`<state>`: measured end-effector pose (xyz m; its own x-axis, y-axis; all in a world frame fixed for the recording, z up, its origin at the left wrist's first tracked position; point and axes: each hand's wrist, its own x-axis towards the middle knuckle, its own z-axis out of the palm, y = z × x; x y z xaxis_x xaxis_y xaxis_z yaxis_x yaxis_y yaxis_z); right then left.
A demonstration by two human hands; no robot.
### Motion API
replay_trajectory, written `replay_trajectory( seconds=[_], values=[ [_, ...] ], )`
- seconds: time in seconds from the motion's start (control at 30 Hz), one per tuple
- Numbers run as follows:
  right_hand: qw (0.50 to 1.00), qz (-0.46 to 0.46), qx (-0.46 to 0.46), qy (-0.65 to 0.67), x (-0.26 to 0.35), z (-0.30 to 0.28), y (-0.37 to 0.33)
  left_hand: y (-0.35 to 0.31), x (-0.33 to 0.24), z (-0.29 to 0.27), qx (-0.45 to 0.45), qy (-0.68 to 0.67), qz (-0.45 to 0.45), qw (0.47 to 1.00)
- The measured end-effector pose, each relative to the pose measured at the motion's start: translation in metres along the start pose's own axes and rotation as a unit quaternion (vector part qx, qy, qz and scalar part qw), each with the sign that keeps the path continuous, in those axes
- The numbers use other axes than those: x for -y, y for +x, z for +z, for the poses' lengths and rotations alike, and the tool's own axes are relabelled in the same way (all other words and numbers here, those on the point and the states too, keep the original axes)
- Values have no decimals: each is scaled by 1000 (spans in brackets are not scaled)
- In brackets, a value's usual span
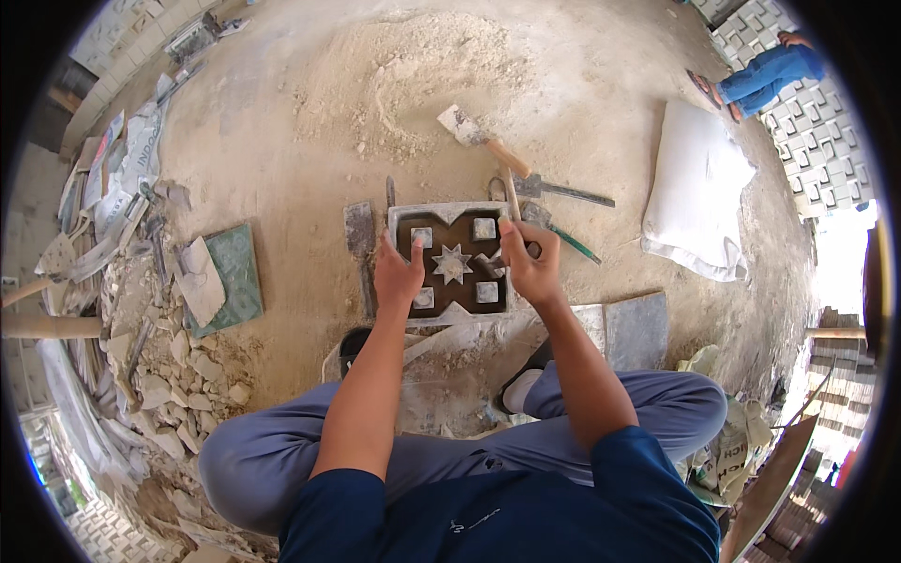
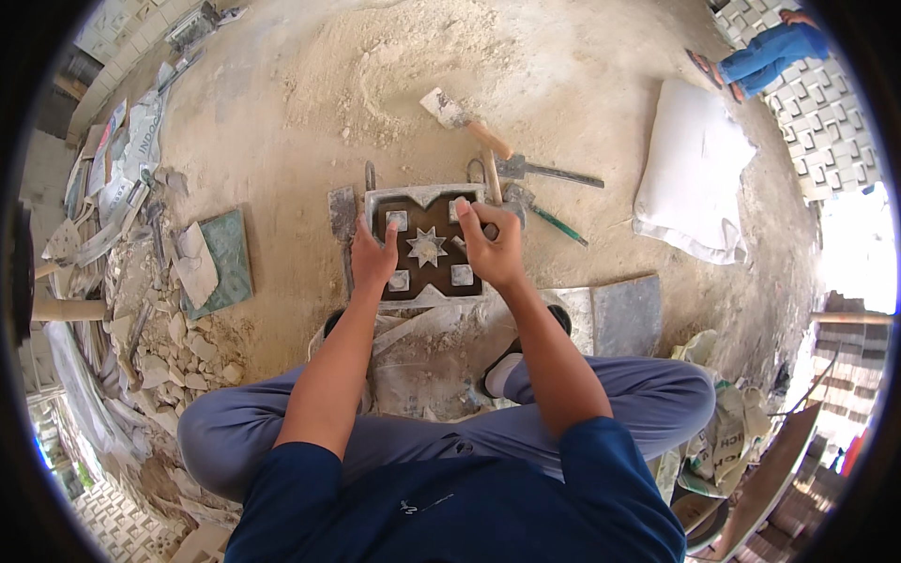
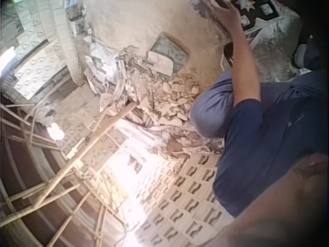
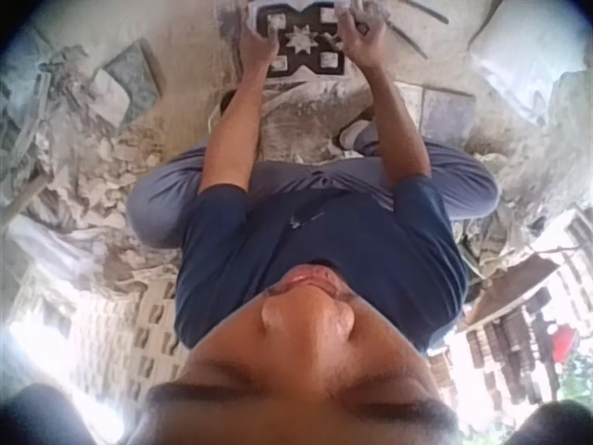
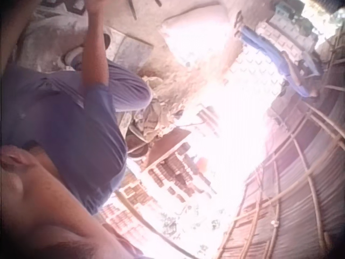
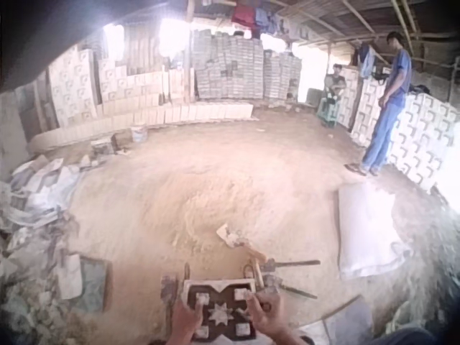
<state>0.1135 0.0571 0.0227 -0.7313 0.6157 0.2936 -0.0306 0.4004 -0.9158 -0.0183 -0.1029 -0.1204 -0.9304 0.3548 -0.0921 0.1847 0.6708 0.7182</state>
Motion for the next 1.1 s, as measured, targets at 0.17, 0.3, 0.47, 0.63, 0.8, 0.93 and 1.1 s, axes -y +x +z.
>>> replay_trajectory(
  seconds=[0.17, 0.3, 0.47, 0.63, 0.8, 0.93, 1.1],
  values=[
    [990, 58, -75, 103, 41, -16, -14, -1, 1, -3, 11, 14, -26, 1000],
    [989, 31, -68, 131, 45, -32, -36, -2, 1, -4, 0, -11, -6, 1000],
    [990, -6, -15, 138, 56, -38, -61, -1, 1, -4, -9, -8, 14, 1000],
    [991, -37, 43, 124, 76, -44, -81, 0, 4, -3, -18, -10, 21, 1000],
    [988, -102, 38, 112, 75, -37, -85, 1, 3, -3, -8, -17, 23, 1000],
    [991, -62, 85, 78, 51, -33, -94, -1, 1, -4, -12, -5, 8, 1000],
    [987, -16, 157, 28, 37, -25, -95, 3, 5, 0, -22, -12, 16, 1000]
  ],
)
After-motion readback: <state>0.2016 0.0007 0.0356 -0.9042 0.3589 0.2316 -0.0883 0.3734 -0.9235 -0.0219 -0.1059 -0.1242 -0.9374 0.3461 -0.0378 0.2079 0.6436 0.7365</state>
